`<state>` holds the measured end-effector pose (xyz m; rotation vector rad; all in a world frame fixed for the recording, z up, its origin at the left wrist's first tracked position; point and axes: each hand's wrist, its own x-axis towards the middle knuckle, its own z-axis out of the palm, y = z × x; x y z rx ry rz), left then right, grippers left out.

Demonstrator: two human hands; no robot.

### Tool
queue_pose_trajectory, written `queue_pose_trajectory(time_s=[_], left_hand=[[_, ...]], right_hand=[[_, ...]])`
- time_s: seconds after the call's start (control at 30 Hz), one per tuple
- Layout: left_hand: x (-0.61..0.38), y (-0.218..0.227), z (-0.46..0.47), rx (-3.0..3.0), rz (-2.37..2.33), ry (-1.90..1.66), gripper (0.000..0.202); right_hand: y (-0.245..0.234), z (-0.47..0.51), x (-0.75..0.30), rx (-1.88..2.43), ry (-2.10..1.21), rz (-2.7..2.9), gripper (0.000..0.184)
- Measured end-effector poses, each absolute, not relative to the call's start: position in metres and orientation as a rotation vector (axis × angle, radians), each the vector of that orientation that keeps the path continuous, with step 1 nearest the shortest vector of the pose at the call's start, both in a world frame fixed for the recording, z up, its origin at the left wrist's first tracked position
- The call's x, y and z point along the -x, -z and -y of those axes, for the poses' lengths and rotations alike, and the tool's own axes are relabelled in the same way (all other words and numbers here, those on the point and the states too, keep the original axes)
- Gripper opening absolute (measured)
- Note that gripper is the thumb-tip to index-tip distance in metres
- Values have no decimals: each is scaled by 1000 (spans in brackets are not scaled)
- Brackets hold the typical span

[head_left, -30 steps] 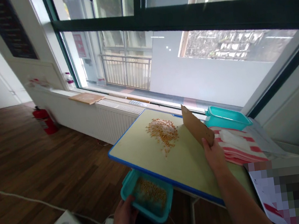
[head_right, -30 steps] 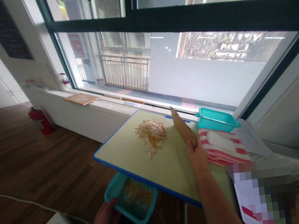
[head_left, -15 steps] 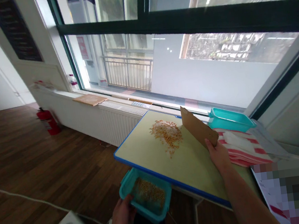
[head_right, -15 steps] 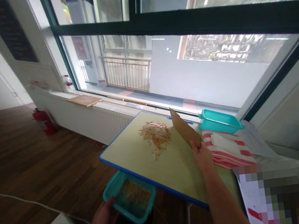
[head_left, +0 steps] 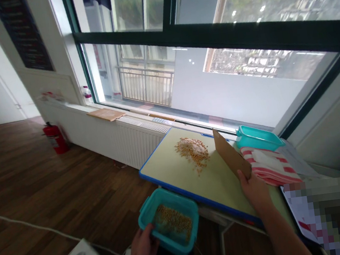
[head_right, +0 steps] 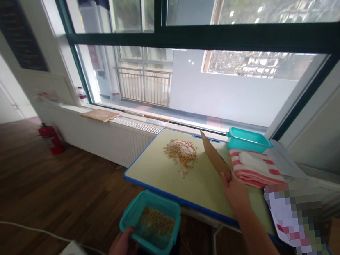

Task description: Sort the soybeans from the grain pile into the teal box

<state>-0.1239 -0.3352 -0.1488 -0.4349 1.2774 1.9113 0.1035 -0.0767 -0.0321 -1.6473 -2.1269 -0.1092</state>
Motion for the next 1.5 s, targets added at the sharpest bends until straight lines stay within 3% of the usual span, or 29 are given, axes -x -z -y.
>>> queue_pose_trajectory(time_s=[0.37, 1.5], left_hand=[[135, 136, 336, 402, -1279, -1968, 14], [169, 138, 345, 458, -1297, -1979, 12]], right_hand=[[23, 132, -109, 1708, 2, 2225, 57], [29, 148, -110, 1569, -100, 2279, 54]])
